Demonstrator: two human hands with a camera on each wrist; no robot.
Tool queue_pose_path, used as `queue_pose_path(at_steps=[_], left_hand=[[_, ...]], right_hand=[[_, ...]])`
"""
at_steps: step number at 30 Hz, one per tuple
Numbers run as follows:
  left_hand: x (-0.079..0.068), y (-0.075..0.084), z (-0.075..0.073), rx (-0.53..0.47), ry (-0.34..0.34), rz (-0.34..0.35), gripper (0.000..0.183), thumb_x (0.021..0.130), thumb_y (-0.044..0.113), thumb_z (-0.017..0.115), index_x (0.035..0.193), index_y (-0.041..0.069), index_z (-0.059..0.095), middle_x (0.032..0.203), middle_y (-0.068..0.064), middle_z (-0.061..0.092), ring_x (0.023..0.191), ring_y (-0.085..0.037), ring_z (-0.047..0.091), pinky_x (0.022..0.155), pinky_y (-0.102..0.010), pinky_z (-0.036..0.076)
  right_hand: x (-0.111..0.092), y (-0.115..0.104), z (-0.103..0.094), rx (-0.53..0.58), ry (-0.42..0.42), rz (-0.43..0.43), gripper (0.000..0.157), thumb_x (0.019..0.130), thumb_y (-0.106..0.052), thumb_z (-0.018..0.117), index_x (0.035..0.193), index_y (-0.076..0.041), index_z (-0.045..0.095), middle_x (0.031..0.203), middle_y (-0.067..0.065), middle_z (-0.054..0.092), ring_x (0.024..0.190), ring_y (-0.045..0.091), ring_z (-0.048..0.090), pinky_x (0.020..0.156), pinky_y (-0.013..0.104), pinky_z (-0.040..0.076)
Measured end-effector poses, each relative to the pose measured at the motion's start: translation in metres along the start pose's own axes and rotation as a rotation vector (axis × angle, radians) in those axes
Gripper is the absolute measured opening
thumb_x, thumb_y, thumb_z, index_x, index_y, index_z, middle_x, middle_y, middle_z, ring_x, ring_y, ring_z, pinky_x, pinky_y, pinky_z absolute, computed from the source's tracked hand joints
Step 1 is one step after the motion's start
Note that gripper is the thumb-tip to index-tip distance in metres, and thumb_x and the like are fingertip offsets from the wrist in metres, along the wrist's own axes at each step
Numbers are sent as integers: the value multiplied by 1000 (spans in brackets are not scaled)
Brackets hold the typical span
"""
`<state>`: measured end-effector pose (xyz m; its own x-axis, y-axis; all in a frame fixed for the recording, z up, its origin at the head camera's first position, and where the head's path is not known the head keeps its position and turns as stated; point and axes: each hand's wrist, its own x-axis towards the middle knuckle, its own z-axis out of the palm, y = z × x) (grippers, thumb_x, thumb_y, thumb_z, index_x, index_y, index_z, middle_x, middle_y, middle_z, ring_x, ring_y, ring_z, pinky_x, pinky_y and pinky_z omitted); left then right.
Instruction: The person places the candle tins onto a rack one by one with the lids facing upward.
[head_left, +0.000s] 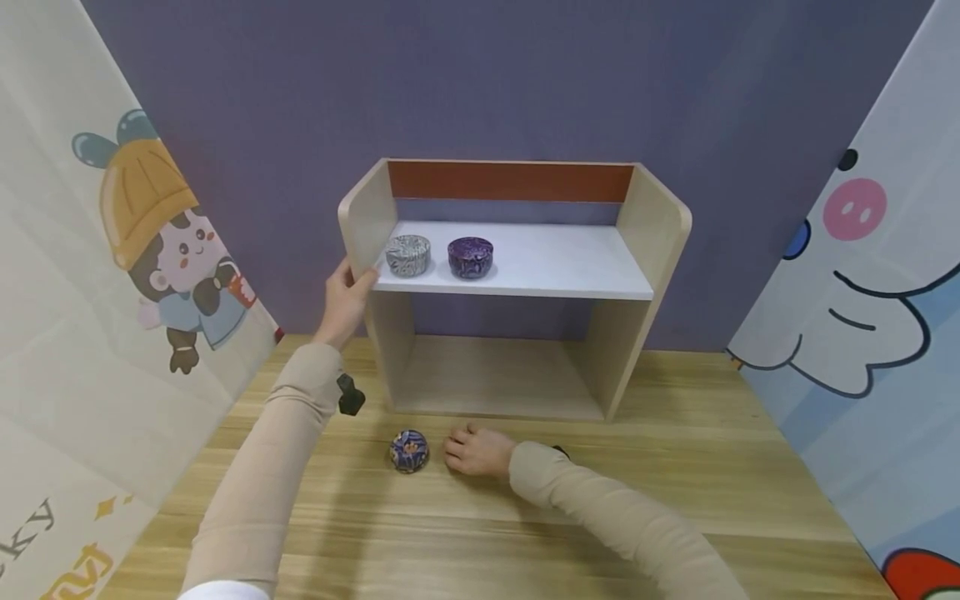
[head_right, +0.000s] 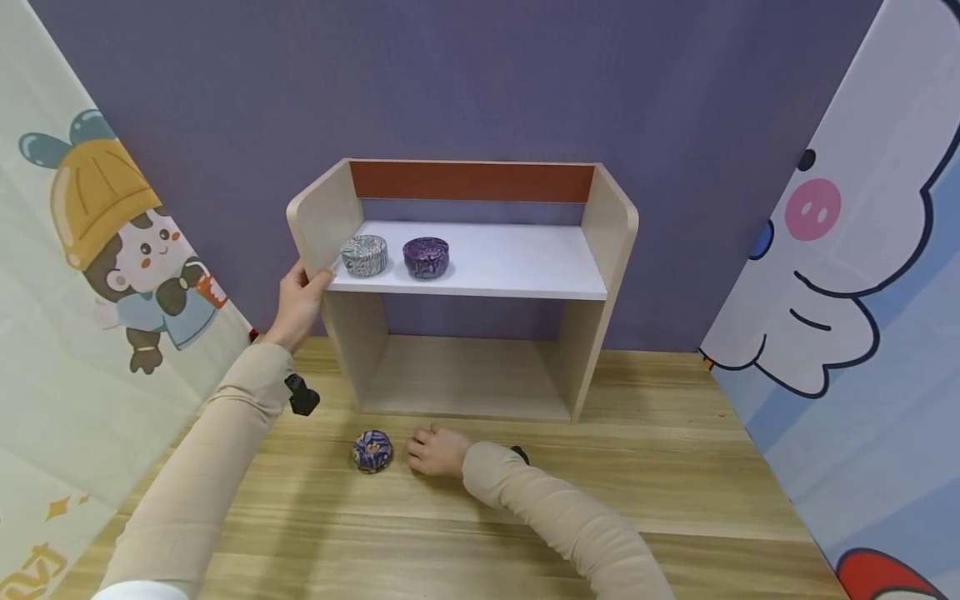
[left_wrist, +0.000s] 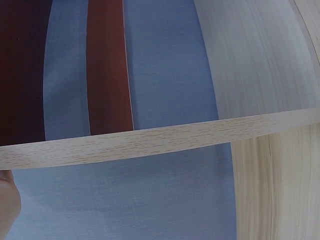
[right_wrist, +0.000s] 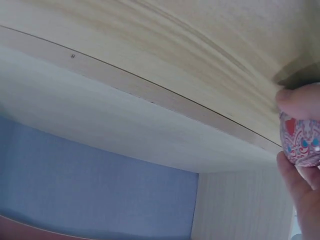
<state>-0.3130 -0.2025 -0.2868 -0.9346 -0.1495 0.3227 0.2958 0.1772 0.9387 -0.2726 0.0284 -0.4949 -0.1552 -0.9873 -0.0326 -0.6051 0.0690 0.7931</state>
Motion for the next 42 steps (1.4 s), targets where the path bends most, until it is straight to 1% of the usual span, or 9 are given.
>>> queue_pose_path(at_steps=[8, 14, 17, 21, 26, 32, 37, 40, 42], left_hand=[[1, 0, 0, 0, 9, -1, 49, 91, 8, 46, 138, 3, 36, 136, -21, 44, 119, -29, 45, 105, -38, 36], [1, 0, 0, -1, 9, -3, 48, 91, 9, 46, 138, 3, 37, 137, -21, 44, 120, -29, 45, 106, -38, 36], [0, 1, 0, 0, 10, -13, 49, 91, 9, 47, 138, 3, 37, 137, -20, 43, 122, -30, 44, 106, -38, 35], [-1, 1, 0, 2, 9, -18, 49, 91, 10, 47, 138, 3, 36, 138, -20, 42, 123, -30, 43, 107, -38, 34], [0, 2, 0, -3, 5, -16, 49, 90, 9, 46, 138, 2, 36, 139, -20, 42, 124, -30, 42, 108, -38, 33], [-2, 3, 0, -3, 10, -30, 49, 91, 9, 46, 138, 2, 35, 138, -21, 42, 122, -30, 43, 107, -38, 34], [-1, 3, 0, 3, 5, -28, 49, 91, 12, 45, 138, 3, 36, 137, -21, 43, 119, -28, 45, 105, -38, 36], [2, 0, -1, 0, 7, -26, 49, 91, 11, 46, 138, 3, 36, 137, -21, 44, 118, -28, 46, 105, -38, 37], [5, -4, -1, -12, 9, -23, 49, 90, 10, 47, 138, 3, 37, 136, -20, 45, 118, -28, 46, 105, -38, 37]], right_hand=[[-1, 1, -2, 3, 9, -3, 22, 90, -27, 45, 111, -28, 53, 114, -12, 54, 102, 9, 50, 73, 20, 49], [-4, 2, 0, 21, 34, 16, 22, 90, -26, 46, 109, -27, 56, 111, -11, 55, 100, 9, 50, 72, 19, 49], [-5, 3, 1, 27, 24, 21, 21, 90, -26, 47, 109, -27, 55, 111, -10, 54, 100, 9, 49, 72, 19, 49], [-8, 7, -1, 24, -16, 27, 22, 89, -25, 49, 111, -27, 54, 113, -9, 53, 101, 10, 49, 74, 19, 50], [-11, 12, -5, 11, -37, 63, 21, 89, -24, 48, 110, -25, 53, 112, -7, 52, 99, 11, 49, 74, 20, 50], [-18, 17, -4, 18, 66, 155, 20, 87, -22, 51, 106, -23, 56, 109, -5, 55, 97, 12, 52, 71, 22, 50], [-23, 23, -1, 77, 152, 245, 22, 91, -27, 50, 110, -19, 56, 108, -4, 56, 95, 12, 54, 72, 22, 51], [-26, 26, -3, 123, 179, 282, 27, 93, -33, 48, 113, -18, 56, 110, -3, 56, 99, 14, 55, 77, 24, 52], [-28, 28, -4, 154, 182, 304, 28, 92, -33, 49, 115, -17, 55, 112, -2, 57, 103, 16, 55, 81, 25, 52]])
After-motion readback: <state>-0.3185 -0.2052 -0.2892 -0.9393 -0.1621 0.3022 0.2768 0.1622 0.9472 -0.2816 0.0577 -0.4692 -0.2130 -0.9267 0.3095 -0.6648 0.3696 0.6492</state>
